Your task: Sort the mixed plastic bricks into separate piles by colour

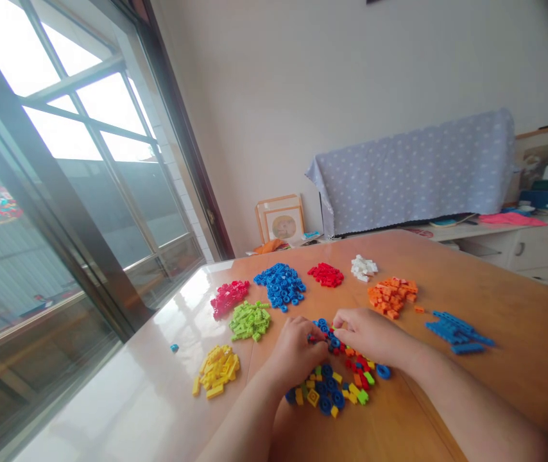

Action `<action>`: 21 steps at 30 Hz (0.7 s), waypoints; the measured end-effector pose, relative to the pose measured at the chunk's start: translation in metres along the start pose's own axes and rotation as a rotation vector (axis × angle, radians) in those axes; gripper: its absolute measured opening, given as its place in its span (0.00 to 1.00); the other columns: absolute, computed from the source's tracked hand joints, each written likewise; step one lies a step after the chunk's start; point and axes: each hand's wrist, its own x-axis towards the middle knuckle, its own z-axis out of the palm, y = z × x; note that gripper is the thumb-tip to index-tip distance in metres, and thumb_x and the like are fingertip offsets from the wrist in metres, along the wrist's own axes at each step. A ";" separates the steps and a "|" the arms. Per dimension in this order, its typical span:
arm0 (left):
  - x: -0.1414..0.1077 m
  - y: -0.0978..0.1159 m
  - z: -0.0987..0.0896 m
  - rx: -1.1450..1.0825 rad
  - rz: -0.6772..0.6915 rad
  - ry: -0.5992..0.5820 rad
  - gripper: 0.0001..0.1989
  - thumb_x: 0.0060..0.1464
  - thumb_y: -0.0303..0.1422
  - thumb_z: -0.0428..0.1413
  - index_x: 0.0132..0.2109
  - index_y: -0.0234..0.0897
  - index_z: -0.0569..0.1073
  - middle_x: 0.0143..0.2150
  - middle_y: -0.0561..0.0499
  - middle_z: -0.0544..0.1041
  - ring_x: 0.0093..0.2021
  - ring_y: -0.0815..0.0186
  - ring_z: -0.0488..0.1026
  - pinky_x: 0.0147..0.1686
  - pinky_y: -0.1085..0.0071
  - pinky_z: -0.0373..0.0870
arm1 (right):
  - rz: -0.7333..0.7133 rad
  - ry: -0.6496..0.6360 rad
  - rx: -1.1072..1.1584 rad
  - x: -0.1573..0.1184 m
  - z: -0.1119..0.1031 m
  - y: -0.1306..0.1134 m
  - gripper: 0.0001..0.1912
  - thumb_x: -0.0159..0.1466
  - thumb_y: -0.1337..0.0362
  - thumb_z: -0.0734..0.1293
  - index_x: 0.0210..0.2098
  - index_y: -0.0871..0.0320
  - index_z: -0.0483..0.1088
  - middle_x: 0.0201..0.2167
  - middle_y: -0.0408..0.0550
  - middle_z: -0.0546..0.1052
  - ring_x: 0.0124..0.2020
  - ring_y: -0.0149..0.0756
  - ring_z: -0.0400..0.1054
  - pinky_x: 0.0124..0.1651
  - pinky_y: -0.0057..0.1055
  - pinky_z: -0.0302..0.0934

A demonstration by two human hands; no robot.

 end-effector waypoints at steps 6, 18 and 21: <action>0.004 -0.010 -0.005 -0.828 -0.253 0.056 0.10 0.51 0.36 0.59 0.37 0.36 0.70 0.33 0.51 0.75 0.29 0.70 0.70 0.30 0.75 0.63 | -0.012 0.065 0.077 0.002 0.003 -0.002 0.11 0.62 0.57 0.62 0.34 0.55 0.74 0.24 0.43 0.76 0.26 0.33 0.67 0.29 0.27 0.49; 0.017 -0.038 -0.008 -1.121 -0.398 0.230 0.13 0.50 0.33 0.62 0.41 0.34 0.70 0.40 0.42 0.78 0.38 0.64 0.78 0.35 0.74 0.72 | -0.042 0.167 0.111 0.007 0.007 0.003 0.11 0.63 0.58 0.61 0.31 0.54 0.72 0.23 0.40 0.75 0.25 0.31 0.66 0.28 0.26 0.48; 0.017 -0.046 -0.007 -0.905 -0.360 0.281 0.13 0.52 0.39 0.61 0.38 0.34 0.70 0.37 0.43 0.77 0.36 0.64 0.77 0.34 0.72 0.71 | -0.048 0.181 0.119 0.007 0.005 0.004 0.11 0.63 0.58 0.61 0.31 0.55 0.72 0.23 0.40 0.75 0.26 0.30 0.66 0.28 0.26 0.47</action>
